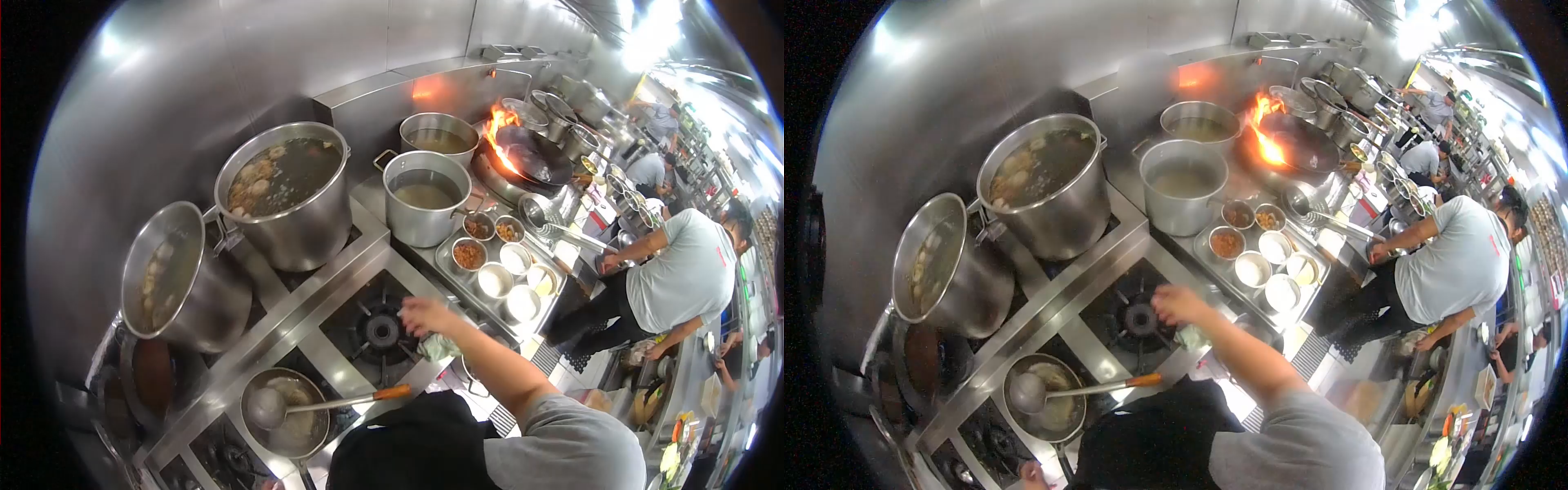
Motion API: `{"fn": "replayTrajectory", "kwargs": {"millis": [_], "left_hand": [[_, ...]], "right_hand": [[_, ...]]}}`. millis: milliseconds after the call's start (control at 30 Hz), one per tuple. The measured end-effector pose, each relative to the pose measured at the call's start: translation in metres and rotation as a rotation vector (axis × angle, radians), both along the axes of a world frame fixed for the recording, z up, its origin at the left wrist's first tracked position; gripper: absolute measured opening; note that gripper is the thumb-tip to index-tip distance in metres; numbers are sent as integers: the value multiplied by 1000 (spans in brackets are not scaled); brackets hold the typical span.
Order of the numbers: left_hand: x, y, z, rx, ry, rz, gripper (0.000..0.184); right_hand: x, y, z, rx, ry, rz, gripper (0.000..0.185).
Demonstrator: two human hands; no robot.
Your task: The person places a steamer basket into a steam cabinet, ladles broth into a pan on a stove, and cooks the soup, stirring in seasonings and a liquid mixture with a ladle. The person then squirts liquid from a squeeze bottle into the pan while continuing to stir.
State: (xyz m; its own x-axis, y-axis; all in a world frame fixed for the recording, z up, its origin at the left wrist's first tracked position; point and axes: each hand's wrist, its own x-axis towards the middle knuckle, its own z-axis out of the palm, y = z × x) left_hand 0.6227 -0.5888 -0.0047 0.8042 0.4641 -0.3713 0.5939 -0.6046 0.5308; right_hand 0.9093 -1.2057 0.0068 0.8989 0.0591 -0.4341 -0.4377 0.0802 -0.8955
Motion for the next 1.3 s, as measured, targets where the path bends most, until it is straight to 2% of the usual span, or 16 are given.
{"fn": "replayTrajectory", "kwargs": {"millis": [100,200,233,300,400,467,567,633,700,767,800,867,1033,1100,1233,1300], "left_hand": [[32,21,-8,75,-248,-17,55],[82,-15,17,86,-522,-69,49],[109,-39,33,29,-560,-44,45],[154,-86,57,-95,-644,-39,38],[215,-157,76,-82,-751,-85,31],[251,-198,98,-161,-586,-206,35],[305,-256,101,-202,-526,-378,35],[338,-304,119,-177,-518,-551,36],[372,-351,133,-144,-506,-719,38],[407,-397,143,-158,-499,-868,39],[424,-420,149,-159,-502,-956,40],[460,-461,144,-124,-457,-1089,48],[548,-542,113,277,-614,-1152,64],[578,-554,94,797,-750,-1256,51],[604,-562,106,941,-527,-1459,31],[612,-554,112,745,-415,-1615,21]], "right_hand": [[70,-70,2,89,-117,-645,27],[125,-146,-3,241,-307,-989,27],[142,-153,19,304,-221,-1132,25],[163,-167,52,389,-131,-1140,28],[178,-201,30,482,-162,-1018,30],[187,-219,15,475,-137,-1029,30],[191,-244,15,472,-109,-987,29],[201,-261,28,310,-17,-947,28],[224,-293,28,268,-112,-876,26],[254,-329,21,-47,-30,-607,25],[275,-349,3,-45,-24,-598,25],[318,-382,-34,-769,-285,-313,33],[335,-362,-4,-866,-223,-499,42],[326,-348,13,-878,-300,-493,44],[318,-341,26,-816,-235,-498,43],[319,-342,20,-777,-251,-513,42]]}}
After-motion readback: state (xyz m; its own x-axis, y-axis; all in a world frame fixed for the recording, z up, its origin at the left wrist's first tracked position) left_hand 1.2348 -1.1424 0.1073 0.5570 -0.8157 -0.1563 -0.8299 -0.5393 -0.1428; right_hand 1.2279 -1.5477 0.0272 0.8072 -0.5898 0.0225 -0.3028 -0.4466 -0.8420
